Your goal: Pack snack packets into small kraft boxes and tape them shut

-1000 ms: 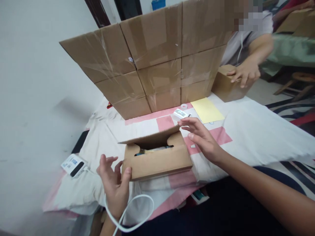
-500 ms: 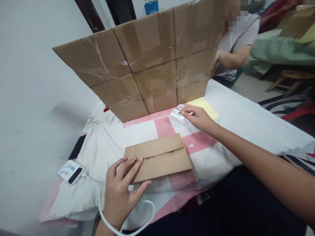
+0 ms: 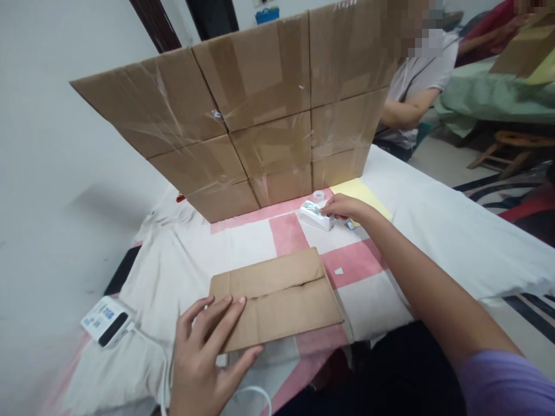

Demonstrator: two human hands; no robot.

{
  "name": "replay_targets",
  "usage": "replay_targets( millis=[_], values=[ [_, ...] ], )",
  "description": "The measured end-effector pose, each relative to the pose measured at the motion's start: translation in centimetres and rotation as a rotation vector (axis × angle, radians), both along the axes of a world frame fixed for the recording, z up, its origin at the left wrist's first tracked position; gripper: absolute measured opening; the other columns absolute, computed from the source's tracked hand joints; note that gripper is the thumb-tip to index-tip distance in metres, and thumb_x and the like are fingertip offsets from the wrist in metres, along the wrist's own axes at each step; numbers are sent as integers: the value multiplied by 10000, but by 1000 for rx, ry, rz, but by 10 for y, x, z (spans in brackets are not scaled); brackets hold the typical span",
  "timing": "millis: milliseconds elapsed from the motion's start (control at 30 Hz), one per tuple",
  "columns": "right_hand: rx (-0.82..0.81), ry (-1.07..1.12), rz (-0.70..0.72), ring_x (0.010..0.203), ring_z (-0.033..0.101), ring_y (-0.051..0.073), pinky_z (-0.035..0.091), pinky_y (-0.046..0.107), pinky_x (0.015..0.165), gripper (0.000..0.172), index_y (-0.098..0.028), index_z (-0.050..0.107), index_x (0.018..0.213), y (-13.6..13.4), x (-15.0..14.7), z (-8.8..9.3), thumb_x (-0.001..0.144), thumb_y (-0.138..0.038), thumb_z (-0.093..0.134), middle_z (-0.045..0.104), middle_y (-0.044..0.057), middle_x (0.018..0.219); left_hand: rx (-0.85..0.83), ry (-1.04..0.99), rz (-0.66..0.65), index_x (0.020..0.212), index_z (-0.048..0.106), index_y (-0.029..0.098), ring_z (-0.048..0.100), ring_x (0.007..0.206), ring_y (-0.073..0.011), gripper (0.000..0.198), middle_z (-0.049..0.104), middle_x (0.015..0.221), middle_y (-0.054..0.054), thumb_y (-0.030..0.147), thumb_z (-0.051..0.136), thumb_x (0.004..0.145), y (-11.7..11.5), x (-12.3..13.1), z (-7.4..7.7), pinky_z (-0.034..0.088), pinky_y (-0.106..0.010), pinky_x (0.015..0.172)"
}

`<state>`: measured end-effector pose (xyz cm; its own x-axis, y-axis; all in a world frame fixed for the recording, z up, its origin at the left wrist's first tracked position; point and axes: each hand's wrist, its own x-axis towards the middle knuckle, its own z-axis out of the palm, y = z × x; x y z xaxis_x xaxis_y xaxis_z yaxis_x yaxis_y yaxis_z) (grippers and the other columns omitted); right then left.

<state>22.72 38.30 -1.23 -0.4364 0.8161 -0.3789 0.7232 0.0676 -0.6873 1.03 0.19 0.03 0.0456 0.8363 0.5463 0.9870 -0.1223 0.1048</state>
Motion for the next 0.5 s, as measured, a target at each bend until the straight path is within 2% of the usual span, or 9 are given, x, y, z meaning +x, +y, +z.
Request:
replay_targets(
  millis=[67, 233, 333, 400, 500],
  values=[
    [-10, 19, -31, 445, 384, 78, 284, 223, 432, 269, -162, 578, 640, 0, 0, -3, 768, -313, 760, 446, -33, 509, 4, -1, 7, 1352, 557, 193, 472, 1176, -334, 595, 574, 1235, -122, 364, 759, 819, 1, 0, -1, 381, -472, 1030],
    [-132, 241, -103, 462, 412, 78, 347, 214, 458, 255, -165, 564, 694, -5, 9, -12, 829, -314, 721, 451, -36, 538, -10, 5, 18, 1373, 541, 221, 488, 1165, -351, 591, 580, 1227, -122, 379, 730, 836, 2, 0, -2, 380, -492, 1010],
    [-151, 251, -104, 467, 473, 103, 397, 236, 487, 257, -170, 563, 722, -8, 9, -11, 875, -347, 668, 509, -10, 548, -14, 0, 30, 1395, 523, 247, 488, 1162, -363, 619, 583, 1218, -119, 367, 736, 827, 4, 2, -2, 380, -504, 1005],
    [-78, 189, -65, 488, 513, 129, 414, 254, 522, 297, -177, 553, 708, -10, 6, -9, 910, -386, 609, 541, 12, 543, -22, -19, 59, 1408, 511, 273, 486, 1169, -371, 630, 582, 1217, -118, 364, 736, 826, 6, 4, -2, 381, -519, 1007],
    [168, 58, 5, 577, 557, 166, 395, 270, 591, 378, -184, 531, 643, -14, 0, -6, 945, -411, 528, 564, 46, 548, -25, -27, 77, 1418, 499, 300, 498, 1156, -378, 642, 586, 1208, -118, 361, 735, 824, 10, 8, -1, 382, -536, 998]
  ],
)
